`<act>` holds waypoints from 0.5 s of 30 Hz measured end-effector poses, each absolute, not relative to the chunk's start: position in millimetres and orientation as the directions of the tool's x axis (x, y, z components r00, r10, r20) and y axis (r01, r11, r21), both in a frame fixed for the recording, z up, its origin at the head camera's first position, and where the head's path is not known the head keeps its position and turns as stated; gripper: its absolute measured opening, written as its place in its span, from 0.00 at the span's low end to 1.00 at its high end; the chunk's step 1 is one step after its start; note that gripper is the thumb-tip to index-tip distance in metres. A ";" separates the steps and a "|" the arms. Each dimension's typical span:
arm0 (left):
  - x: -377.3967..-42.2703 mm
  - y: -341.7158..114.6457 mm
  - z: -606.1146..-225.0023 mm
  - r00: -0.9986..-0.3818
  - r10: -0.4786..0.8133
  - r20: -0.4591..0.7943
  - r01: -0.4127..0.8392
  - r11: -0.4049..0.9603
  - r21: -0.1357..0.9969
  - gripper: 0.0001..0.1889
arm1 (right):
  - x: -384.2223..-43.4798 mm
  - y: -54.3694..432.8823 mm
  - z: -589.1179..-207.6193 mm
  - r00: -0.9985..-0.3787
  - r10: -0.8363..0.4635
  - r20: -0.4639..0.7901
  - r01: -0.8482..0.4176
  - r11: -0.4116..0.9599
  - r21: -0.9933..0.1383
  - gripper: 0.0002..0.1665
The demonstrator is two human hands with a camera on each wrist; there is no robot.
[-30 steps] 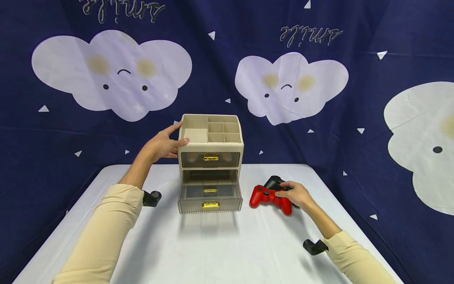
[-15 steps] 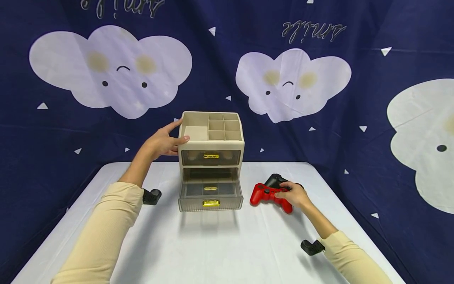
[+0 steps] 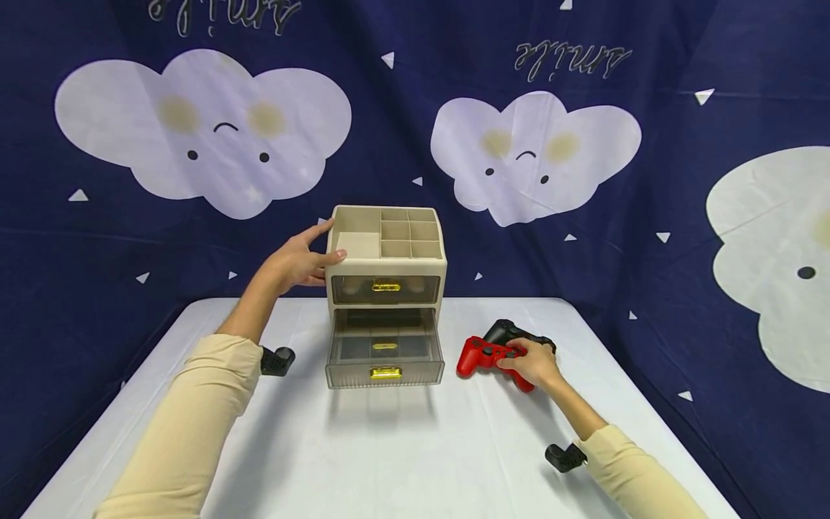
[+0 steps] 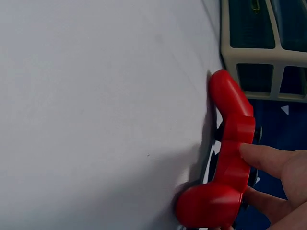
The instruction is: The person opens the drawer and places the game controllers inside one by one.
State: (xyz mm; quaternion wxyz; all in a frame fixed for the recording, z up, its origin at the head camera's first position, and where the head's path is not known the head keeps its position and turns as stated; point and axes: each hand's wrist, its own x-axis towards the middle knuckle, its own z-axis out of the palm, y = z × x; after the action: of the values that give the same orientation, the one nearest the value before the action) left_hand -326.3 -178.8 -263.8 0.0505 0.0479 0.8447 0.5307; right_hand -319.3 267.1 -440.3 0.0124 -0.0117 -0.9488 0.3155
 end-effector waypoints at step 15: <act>-326.8 -179.5 -263.7 -0.991 0.129 -0.044 0.014 0.416 0.909 0.46 | -314.2 266.5 -444.4 -0.998 -0.021 0.055 -0.048 0.832 -0.552 0.30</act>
State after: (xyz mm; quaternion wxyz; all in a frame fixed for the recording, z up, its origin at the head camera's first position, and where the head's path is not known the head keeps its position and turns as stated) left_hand -326.8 -179.5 -263.7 0.0534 0.0426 0.8399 0.5385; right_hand -314.2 266.5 -444.4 0.0235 0.0179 -0.9568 0.2891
